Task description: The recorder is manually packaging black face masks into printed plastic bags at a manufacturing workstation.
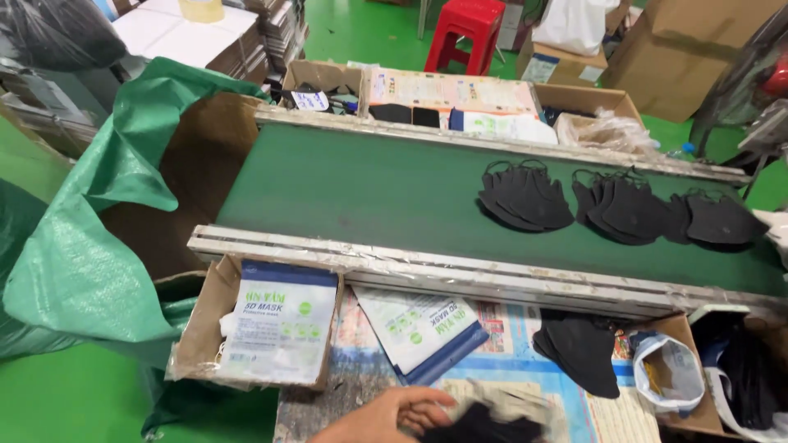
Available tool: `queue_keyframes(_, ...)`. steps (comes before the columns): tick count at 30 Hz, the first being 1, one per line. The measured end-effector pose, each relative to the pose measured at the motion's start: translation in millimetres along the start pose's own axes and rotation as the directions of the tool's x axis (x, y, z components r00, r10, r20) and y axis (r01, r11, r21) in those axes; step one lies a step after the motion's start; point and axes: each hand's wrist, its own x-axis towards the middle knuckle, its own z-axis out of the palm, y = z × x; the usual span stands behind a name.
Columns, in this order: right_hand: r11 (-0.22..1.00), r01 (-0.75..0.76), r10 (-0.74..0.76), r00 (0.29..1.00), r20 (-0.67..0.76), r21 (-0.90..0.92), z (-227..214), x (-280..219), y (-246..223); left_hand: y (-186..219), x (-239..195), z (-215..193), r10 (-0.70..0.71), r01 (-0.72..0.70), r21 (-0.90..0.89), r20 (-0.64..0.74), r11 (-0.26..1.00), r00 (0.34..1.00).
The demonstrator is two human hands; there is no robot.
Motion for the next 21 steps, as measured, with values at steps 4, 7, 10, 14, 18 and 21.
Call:
queue_keyframes(4,0.982,-0.154,0.144,0.985,0.098,0.109,-7.2,-31.4,-3.9,-11.7,-6.4,3.6,0.142,-0.163,0.086,0.21,0.983,0.967)
queue_keyframes(7,0.982,-0.171,0.174,0.984,0.028,-0.075,3.7,-28.6,-25.8,-85.3,21.6,1.5,0.344,-0.361,0.537,0.137,0.762,0.929)
queue_keyframes(10,0.969,-0.243,0.243,0.97,-0.016,-0.048,1.8,-78.8,-2.0,-91.1,19.7,28.4,0.583,-0.406,0.704,-0.014,0.583,0.813)
queue_keyframes(14,0.669,-0.408,0.589,0.8,-0.109,0.622,-24.8,-78.5,-101.5,-45.3,8.9,37.2,0.083,0.015,-0.529,0.161,0.848,0.983)
queue_keyframes(18,0.727,-0.335,0.552,0.804,-0.22,0.599,-42.0,-48.6,-228.9,-8.3,5.8,18.1,0.203,0.208,-0.8,0.379,0.563,0.903)
queue_keyframes(21,0.887,-0.364,0.437,0.862,-0.258,0.286,-31.7,-72.7,-169.0,3.5,5.0,12.0,0.138,-0.087,-0.188,0.28,0.978,0.95)
